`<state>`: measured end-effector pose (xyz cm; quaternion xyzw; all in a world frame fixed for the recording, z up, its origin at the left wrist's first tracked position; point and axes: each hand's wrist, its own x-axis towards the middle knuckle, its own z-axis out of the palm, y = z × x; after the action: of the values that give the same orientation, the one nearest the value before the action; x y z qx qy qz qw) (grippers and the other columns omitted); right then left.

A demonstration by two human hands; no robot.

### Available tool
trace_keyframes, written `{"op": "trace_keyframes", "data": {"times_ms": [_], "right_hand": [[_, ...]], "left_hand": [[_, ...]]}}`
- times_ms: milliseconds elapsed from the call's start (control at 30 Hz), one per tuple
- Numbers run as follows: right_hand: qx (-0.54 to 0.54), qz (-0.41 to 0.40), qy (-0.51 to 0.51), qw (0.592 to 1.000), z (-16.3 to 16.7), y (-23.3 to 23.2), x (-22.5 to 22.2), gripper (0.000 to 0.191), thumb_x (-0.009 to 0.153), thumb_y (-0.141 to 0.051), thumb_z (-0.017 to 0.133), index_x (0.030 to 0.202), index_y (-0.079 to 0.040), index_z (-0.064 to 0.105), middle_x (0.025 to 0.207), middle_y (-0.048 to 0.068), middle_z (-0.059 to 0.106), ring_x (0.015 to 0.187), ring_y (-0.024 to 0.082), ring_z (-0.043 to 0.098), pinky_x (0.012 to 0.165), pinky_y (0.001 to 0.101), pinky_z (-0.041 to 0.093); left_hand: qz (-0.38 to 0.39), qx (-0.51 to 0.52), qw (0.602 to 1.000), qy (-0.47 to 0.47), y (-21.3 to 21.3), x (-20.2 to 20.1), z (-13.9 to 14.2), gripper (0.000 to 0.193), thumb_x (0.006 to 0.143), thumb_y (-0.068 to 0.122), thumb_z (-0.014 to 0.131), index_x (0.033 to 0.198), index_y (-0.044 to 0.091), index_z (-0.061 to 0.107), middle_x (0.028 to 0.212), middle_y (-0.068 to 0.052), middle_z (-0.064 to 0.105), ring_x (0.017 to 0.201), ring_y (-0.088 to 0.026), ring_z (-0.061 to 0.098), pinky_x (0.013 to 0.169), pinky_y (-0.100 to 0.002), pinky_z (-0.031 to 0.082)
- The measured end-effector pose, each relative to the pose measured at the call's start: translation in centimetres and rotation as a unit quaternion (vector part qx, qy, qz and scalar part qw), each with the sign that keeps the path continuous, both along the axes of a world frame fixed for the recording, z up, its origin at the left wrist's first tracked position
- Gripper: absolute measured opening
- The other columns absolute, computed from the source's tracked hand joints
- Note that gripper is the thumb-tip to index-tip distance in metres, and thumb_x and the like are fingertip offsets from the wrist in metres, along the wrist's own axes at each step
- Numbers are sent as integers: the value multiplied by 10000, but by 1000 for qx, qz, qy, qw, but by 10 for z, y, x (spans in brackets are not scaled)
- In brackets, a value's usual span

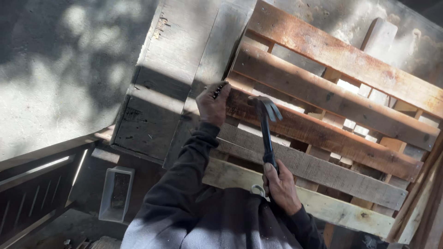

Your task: The person hammers nails into a wooden pallet using a hammer. They repeatedly pick up nails from a container and drive them into the pallet slats to secure the structure.

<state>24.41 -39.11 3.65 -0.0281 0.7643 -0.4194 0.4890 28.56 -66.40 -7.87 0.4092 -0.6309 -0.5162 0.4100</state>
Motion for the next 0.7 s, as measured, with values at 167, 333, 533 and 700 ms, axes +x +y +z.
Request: {"op": "trace_keyframes", "data": {"times_ms": [167,333,533,700], "right_hand": [[-29,59,62,996,-8,-7,-9,408,981,-438,565,1153,-68,551,617,-11,516,491,69,505,441,266,463],[35,84,38,995,-1,-20,-25,445,980,-446,562,1094,-16,572,597,2,511,454,94,502,412,293,445],[-194,125,141,963,27,-34,-17,391,1043,-411,545,1128,-29,552,684,-16,548,558,55,537,500,239,468],[-61,153,108,980,24,-61,-21,390,1014,-435,529,1036,-46,551,679,-12,525,515,54,512,437,248,476]], "left_hand": [[15,-50,999,-8,4,-6,-6,145,958,153,794,1063,63,752,945,-72,757,849,-154,723,771,-299,585],[-19,-10,1000,13,3,-4,-5,151,934,80,789,1076,43,754,908,-75,721,811,-167,697,727,-290,569],[-35,-60,998,0,3,-1,-2,140,931,33,771,1069,40,753,924,-82,701,848,-174,694,770,-297,585],[-43,-58,997,7,1,0,2,136,917,30,765,1051,47,758,941,-80,716,849,-167,703,753,-290,595]]}}
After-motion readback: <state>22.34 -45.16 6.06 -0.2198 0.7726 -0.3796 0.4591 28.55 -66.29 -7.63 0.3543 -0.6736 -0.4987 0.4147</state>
